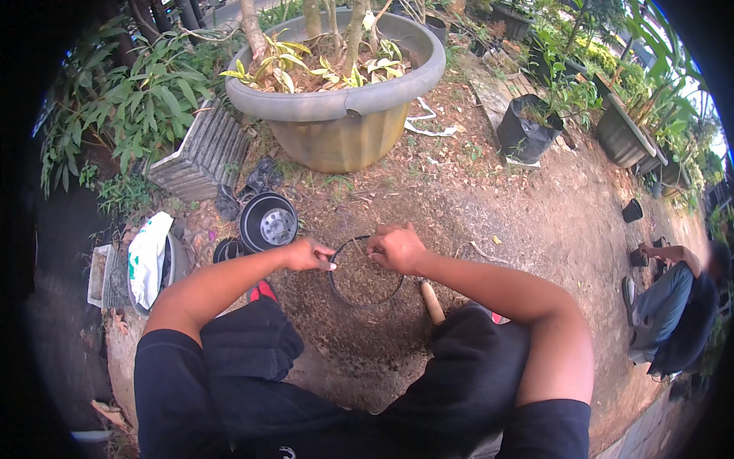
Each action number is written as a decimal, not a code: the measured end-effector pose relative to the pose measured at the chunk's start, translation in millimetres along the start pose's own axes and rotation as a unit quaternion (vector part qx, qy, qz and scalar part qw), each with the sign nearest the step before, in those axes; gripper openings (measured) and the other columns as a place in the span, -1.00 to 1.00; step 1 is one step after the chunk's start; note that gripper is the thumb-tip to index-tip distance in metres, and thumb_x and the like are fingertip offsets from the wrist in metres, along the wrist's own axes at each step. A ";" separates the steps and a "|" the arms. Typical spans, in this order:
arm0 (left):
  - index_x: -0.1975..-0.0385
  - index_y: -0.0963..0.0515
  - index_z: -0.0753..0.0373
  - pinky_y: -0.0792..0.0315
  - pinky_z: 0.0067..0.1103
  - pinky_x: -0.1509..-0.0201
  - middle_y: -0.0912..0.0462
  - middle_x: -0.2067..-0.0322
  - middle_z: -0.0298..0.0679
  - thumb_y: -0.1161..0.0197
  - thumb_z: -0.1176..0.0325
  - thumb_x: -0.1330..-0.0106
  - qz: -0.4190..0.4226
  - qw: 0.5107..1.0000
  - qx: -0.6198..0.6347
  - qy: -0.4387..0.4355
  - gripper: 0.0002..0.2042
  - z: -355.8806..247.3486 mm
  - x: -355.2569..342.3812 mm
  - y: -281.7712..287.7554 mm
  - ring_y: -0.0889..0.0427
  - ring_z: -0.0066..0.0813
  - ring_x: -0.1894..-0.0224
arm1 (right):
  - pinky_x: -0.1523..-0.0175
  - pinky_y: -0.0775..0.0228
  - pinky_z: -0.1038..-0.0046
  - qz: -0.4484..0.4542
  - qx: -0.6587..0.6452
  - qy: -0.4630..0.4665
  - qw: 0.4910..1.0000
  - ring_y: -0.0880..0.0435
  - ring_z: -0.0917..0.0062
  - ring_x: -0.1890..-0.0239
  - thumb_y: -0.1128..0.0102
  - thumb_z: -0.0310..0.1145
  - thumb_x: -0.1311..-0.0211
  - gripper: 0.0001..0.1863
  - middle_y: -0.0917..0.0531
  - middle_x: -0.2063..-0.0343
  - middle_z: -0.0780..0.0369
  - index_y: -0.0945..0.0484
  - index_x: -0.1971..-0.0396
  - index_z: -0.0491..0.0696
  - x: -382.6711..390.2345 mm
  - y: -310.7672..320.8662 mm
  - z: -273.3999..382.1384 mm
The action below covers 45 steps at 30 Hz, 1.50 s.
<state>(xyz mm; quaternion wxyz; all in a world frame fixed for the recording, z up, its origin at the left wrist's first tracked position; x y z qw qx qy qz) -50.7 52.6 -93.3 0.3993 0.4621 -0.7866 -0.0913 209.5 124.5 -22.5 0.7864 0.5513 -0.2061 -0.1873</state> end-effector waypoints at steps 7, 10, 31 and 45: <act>-0.20 -0.62 0.18 -0.49 -0.56 -0.03 -0.76 0.19 -0.28 -0.55 -0.15 -0.09 -0.018 1.000 0.022 0.002 -0.27 -8.0 5.8 1.7 -0.65 -0.53 0.16 | -0.27 -0.27 -0.25 0.051 -0.081 -0.017 0.995 -0.63 0.34 -0.10 -0.34 -0.15 -0.16 -0.79 -0.66 0.18 0.26 -0.74 0.21 0.19 -37.1 -29.2 28.6; -0.12 -0.67 0.19 -0.49 -0.55 -0.01 -0.77 0.23 -0.28 -0.58 -0.14 -0.05 -0.023 0.998 0.056 -0.005 -0.31 -1.6 7.4 -1.1 -0.65 -0.53 0.18 | -0.29 -0.25 -0.21 0.045 -0.044 -0.026 0.998 -0.63 0.35 -0.10 -0.35 -0.14 -0.14 -0.78 -0.68 0.14 0.29 -0.75 0.22 0.19 -46.8 -33.4 44.3; 0.01 -0.71 0.30 -0.46 -0.59 0.08 -0.75 0.30 -0.36 -0.58 -0.06 -0.11 -0.026 0.997 0.066 -0.033 -0.40 -3.8 8.5 -0.4 -0.60 -0.63 0.24 | -0.10 -0.38 -0.06 -0.080 -0.049 -0.020 0.995 -0.65 0.39 0.11 -0.43 -0.19 -0.03 -0.85 -0.64 0.34 0.30 -0.73 0.42 0.10 -39.2 4.2 27.7; -0.11 -0.65 0.30 -0.46 -0.60 -0.06 -0.77 0.24 -0.31 -0.59 -0.09 -0.07 -0.023 0.997 0.069 -0.005 -0.30 4.0 3.6 -4.6 -0.64 -0.58 0.15 | -0.06 -0.52 0.18 0.001 -0.082 -0.202 0.976 -0.69 0.20 0.03 -0.17 -0.12 -0.16 -0.75 -0.72 0.16 0.15 -0.71 0.33 0.06 41.9 3.1 -72.7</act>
Point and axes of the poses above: each hand's wrist, its own x-axis away from the middle knuckle, its own y-axis out of the back of the hand, z = x × y, the point moved 3 cm from there along -x, towards the middle knuckle
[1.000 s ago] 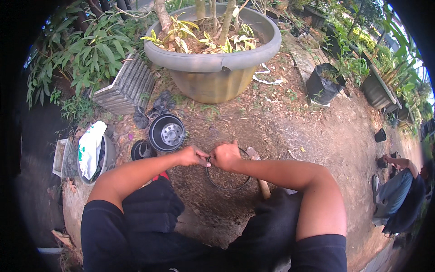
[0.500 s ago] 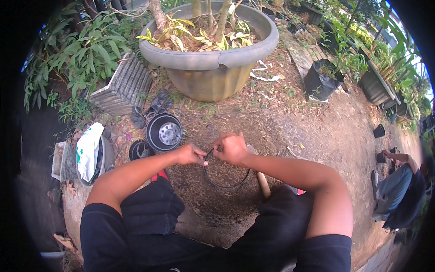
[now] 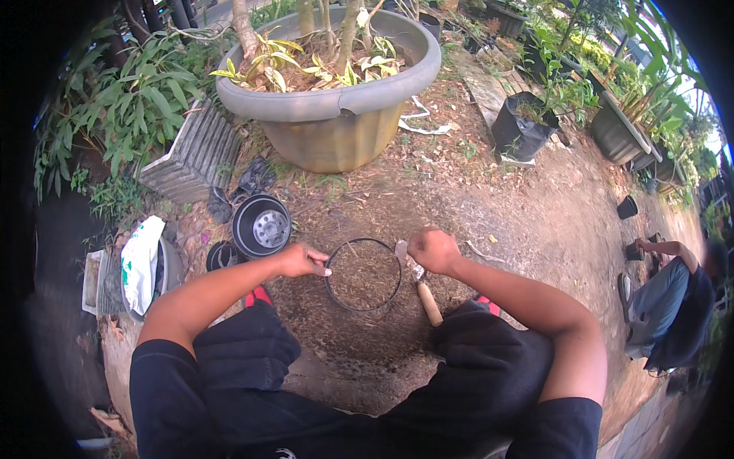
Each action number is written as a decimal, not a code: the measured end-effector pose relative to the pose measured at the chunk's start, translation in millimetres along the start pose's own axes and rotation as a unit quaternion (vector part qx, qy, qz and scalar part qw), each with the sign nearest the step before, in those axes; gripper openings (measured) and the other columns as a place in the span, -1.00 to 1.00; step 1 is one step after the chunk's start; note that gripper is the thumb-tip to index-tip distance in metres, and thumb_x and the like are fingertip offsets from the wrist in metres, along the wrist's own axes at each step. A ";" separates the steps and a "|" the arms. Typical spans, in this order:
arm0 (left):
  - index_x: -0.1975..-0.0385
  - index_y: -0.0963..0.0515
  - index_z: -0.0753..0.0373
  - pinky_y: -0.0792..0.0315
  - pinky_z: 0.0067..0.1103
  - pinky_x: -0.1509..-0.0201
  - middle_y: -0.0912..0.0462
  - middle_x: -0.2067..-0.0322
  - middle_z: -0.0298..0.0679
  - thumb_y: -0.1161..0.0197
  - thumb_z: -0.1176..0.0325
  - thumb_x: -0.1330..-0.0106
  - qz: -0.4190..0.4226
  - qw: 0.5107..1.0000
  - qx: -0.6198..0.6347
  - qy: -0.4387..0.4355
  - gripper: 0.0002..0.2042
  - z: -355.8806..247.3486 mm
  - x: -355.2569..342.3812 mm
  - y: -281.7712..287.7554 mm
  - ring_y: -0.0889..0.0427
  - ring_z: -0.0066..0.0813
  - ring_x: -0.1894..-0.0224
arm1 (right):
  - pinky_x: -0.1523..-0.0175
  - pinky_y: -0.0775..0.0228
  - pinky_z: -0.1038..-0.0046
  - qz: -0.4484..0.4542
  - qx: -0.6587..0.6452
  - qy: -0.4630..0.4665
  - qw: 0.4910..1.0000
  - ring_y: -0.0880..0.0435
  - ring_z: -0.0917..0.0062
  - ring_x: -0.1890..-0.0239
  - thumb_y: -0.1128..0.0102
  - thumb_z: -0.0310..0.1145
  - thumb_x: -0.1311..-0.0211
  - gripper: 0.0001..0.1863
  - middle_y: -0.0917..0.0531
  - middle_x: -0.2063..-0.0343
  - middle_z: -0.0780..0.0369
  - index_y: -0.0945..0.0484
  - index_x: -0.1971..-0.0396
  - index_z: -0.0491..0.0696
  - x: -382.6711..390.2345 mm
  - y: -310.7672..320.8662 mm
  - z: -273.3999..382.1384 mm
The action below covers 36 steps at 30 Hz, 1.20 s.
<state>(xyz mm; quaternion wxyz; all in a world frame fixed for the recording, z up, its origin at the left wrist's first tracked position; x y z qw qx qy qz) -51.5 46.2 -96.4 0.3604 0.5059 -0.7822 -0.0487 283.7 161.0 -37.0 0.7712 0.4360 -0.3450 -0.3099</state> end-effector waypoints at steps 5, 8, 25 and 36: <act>-0.08 -0.65 0.38 -0.45 -0.62 -0.06 -0.76 0.25 -0.33 -0.61 -0.09 -0.06 0.007 1.000 -0.005 0.004 -0.28 -8.3 2.6 2.4 -0.63 -0.61 0.16 | -0.04 -0.51 0.15 -0.053 -0.021 0.118 0.991 -0.68 0.19 0.10 -0.26 -0.20 -0.15 -0.84 -0.68 0.29 0.16 -0.70 0.32 0.11 2.6 -3.9 14.9; -0.09 -0.66 0.35 -0.45 -0.62 -0.06 -0.76 0.26 -0.34 -0.60 -0.08 -0.07 0.012 1.000 -0.001 0.001 -0.30 -9.3 1.3 2.0 -0.63 -0.61 0.17 | -0.08 -0.45 0.12 -0.001 -0.039 0.207 0.978 -0.63 0.28 0.07 -0.36 -0.26 -0.12 -0.83 -0.62 0.35 0.25 -0.71 0.26 0.18 5.4 -10.0 28.7; -0.10 -0.65 0.35 -0.46 -0.65 -0.04 -0.75 0.27 -0.37 -0.59 -0.09 -0.10 0.010 1.000 -0.016 0.005 -0.30 -3.1 0.4 2.5 -0.62 -0.65 0.18 | -0.26 -0.25 -0.11 0.088 0.227 0.206 0.948 -0.45 0.37 -0.24 -0.30 -0.16 -0.25 -0.74 -0.55 -0.06 0.32 -0.69 0.06 0.34 9.7 -38.1 71.3; 0.31 -0.75 0.35 -0.44 -0.59 -0.13 -0.77 0.26 -0.33 -0.59 -0.07 -0.10 0.006 1.000 -0.004 -0.003 -0.49 -8.6 -1.4 1.3 -0.63 -0.59 0.15 | -0.27 -0.24 -0.13 0.075 0.233 0.190 0.951 -0.48 0.38 -0.19 -0.27 -0.13 -0.28 -0.78 -0.57 -0.05 0.30 -0.70 0.11 0.24 16.0 -31.4 66.9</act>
Point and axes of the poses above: each hand's wrist, its own x-axis away from the middle knuckle, its own y-axis out of the back of the hand, z = x × y, the point moved 3 cm from there along -x, towards the middle knuckle
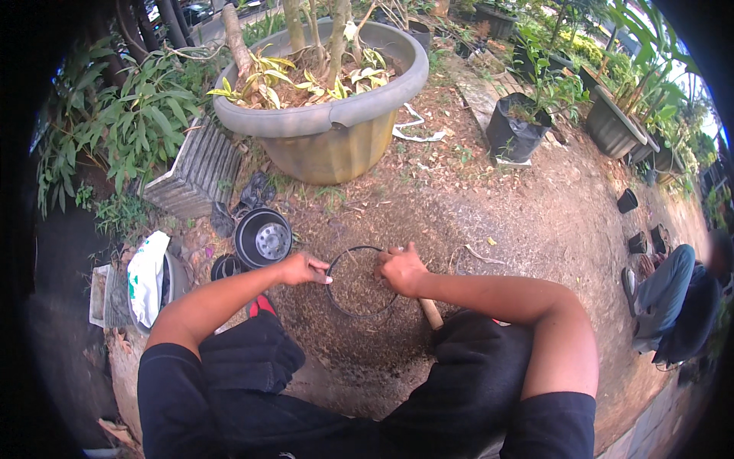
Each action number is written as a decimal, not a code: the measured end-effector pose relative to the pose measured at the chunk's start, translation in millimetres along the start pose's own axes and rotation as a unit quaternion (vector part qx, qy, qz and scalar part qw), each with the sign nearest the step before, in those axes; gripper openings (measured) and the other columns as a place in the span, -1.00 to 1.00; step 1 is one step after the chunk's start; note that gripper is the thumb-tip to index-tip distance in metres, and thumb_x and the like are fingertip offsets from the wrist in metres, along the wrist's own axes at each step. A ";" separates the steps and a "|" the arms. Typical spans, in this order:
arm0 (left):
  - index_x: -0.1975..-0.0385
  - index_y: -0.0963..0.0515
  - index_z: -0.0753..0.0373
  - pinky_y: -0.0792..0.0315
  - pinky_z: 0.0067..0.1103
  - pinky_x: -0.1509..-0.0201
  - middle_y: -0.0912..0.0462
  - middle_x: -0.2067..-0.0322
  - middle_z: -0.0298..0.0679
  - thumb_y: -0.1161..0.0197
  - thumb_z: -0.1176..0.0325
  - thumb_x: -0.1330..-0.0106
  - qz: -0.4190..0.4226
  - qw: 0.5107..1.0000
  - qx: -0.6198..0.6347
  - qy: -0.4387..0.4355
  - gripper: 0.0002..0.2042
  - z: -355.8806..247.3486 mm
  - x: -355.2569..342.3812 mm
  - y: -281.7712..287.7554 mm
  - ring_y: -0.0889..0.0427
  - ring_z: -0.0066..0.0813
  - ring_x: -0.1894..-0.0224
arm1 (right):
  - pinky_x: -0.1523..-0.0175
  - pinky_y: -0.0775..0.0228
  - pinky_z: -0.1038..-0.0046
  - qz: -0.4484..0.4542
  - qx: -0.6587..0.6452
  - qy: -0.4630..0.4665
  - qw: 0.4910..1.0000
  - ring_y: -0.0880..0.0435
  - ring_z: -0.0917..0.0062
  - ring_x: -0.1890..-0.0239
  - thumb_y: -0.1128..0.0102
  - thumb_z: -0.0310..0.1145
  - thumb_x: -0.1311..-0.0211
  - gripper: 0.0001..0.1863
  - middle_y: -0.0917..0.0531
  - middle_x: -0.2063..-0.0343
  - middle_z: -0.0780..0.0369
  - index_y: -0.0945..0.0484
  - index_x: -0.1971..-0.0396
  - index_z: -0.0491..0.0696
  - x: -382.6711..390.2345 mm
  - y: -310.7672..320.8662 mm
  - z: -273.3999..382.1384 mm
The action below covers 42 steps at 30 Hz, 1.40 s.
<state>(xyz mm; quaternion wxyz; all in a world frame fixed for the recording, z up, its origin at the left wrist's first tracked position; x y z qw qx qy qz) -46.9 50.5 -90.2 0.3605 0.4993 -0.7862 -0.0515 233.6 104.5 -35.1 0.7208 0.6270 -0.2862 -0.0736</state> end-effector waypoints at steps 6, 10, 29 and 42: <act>0.15 -0.74 0.37 -0.45 -0.60 -0.09 -0.76 0.27 -0.34 -0.59 -0.08 -0.10 0.001 1.000 -0.016 0.005 -0.43 4.1 0.0 0.9 -0.62 -0.61 0.16 | -0.16 -0.25 -0.01 -0.077 -0.092 -0.012 0.993 -0.52 0.41 -0.13 -0.29 -0.12 -0.26 -0.84 -0.60 0.10 0.33 -0.69 0.23 0.19 0.3 3.2 -13.5; 0.03 -0.70 0.38 -0.45 -0.63 -0.06 -0.76 0.28 -0.36 -0.59 -0.08 -0.10 0.003 1.000 -0.005 -0.001 -0.37 1.8 1.9 0.0 -0.61 -0.64 0.18 | -0.16 -0.24 -0.07 -0.161 -0.131 -0.055 0.977 -0.56 0.42 -0.07 -0.34 -0.14 -0.25 -0.87 -0.60 0.20 0.36 -0.69 0.28 0.20 7.5 17.8 -34.1; -0.11 -0.67 0.23 -0.47 -0.60 -0.05 -0.76 0.26 -0.37 -0.58 -0.12 -0.09 0.005 0.999 -0.040 0.007 -0.33 6.2 -1.5 0.3 -0.63 -0.61 0.20 | -0.19 -0.34 -0.20 -0.044 -0.294 -0.126 0.947 -0.65 0.27 -0.04 -0.19 0.09 -0.35 -0.66 -0.66 0.12 0.24 -0.68 0.15 0.17 9.1 -13.9 -62.7; -0.11 -0.67 0.25 -0.45 -0.58 -0.12 -0.77 0.24 -0.34 -0.59 -0.14 -0.06 0.002 1.000 -0.023 0.013 -0.30 10.0 -2.1 -0.4 -0.65 -0.57 0.14 | -0.13 -0.41 -0.02 -0.097 -0.110 0.005 0.989 -0.69 0.36 0.06 -0.36 -0.13 -0.18 -0.81 -0.64 0.27 0.30 -0.78 0.20 0.31 6.6 -7.1 -52.6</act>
Point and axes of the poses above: each hand's wrist, its own x-axis away from the middle knuckle, its own y-axis out of the back of the hand, z = x × y, the point moved 3 cm from there along -x, towards the middle knuckle
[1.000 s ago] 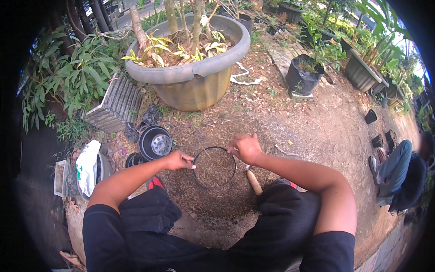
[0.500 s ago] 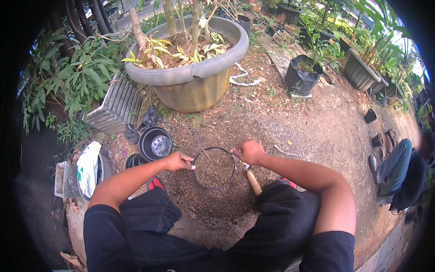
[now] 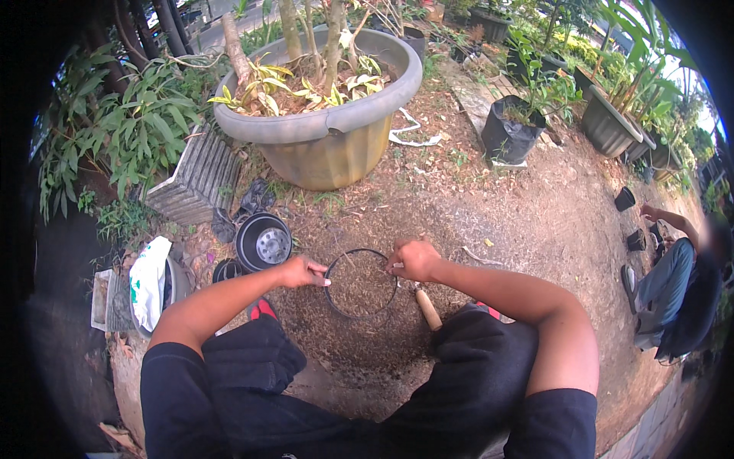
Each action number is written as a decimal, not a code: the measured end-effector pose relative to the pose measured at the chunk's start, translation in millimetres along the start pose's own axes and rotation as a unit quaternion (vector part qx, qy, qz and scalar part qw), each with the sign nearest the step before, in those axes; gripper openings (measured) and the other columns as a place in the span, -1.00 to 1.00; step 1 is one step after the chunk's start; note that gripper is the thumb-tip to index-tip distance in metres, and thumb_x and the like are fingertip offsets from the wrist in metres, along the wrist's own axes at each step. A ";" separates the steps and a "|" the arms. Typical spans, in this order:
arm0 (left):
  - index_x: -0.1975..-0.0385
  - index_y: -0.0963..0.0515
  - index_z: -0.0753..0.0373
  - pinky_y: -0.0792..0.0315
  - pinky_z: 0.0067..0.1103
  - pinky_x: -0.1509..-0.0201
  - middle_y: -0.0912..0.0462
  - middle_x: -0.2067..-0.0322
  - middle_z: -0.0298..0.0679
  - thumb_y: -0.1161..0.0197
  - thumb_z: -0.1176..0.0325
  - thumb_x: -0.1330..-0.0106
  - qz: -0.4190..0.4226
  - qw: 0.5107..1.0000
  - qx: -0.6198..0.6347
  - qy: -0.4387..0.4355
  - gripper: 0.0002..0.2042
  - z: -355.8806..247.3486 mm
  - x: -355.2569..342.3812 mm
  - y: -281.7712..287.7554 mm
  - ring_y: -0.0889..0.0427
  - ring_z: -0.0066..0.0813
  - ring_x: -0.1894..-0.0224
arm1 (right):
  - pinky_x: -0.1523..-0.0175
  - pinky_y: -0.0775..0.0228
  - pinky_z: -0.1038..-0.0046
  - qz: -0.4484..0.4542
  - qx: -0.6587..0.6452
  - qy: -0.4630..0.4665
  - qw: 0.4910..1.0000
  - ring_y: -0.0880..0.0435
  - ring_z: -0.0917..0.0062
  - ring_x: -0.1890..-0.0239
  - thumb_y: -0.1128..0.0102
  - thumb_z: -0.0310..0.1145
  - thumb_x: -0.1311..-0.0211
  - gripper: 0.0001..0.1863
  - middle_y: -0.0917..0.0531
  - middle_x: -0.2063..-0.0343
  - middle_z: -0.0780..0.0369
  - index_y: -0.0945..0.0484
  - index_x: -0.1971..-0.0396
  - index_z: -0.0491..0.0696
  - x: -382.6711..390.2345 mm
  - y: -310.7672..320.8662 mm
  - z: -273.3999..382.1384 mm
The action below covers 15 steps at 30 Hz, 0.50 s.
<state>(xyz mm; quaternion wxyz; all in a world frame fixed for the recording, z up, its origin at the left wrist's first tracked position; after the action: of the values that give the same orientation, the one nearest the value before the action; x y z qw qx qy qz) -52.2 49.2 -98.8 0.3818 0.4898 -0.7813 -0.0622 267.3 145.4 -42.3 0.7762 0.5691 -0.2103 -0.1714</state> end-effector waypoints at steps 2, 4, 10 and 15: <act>-0.06 -0.68 0.30 -0.45 -0.59 -0.13 -0.77 0.24 -0.33 -0.59 -0.12 -0.07 -0.006 1.000 -0.005 0.001 -0.31 -1.2 1.0 0.3 -0.64 -0.58 0.13 | -0.14 -0.41 -0.01 0.027 -0.028 -0.024 0.999 -0.68 0.36 0.04 -0.35 -0.13 -0.18 -0.79 -0.64 0.27 0.30 -0.77 0.18 0.32 1.4 -0.7 1.9; 0.02 -0.70 0.39 -0.44 -0.60 -0.12 -0.76 0.27 -0.33 -0.59 -0.08 -0.10 -0.011 1.000 -0.013 0.001 -0.36 -7.7 2.0 0.7 -0.62 -0.61 0.14 | -0.15 -0.39 -0.02 0.036 -0.069 -0.039 0.996 -0.67 0.37 0.02 -0.36 -0.13 -0.18 -0.78 -0.64 0.25 0.31 -0.77 0.16 0.32 4.0 -2.4 0.9; 0.00 -0.69 0.38 -0.44 -0.59 -0.11 -0.77 0.27 -0.33 -0.57 -0.07 -0.13 -0.011 1.000 -0.018 -0.006 -0.37 -0.7 4.8 1.8 -0.63 -0.60 0.14 | -0.17 -0.38 -0.03 0.066 -0.055 0.014 0.996 -0.63 0.39 -0.05 -0.37 -0.13 -0.16 -0.74 -0.63 0.16 0.30 -0.75 0.12 0.33 1.4 3.8 22.2; -0.02 -0.68 0.38 -0.45 -0.60 -0.10 -0.78 0.28 -0.34 -0.57 -0.05 -0.14 -0.010 0.999 -0.035 -0.009 -0.38 -11.5 4.4 2.5 -0.64 -0.62 0.15 | -0.24 -0.33 -0.06 0.059 -0.057 0.038 0.996 -0.60 0.34 -0.12 -0.35 -0.17 -0.19 -0.67 -0.61 0.09 0.28 -0.71 0.01 0.34 -3.5 -0.8 29.1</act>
<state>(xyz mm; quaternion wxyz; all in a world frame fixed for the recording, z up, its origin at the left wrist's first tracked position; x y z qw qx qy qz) -47.5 50.1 -87.2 0.3912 0.4838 -0.7768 -0.0972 249.2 123.4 -35.9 0.8236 0.5166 -0.2038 -0.1151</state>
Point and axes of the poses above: each hand's wrist, its own x-axis away from the middle knuckle, its own y-axis out of the back of the hand, z = x × y, the point moved 3 cm from there along -x, towards the middle knuckle
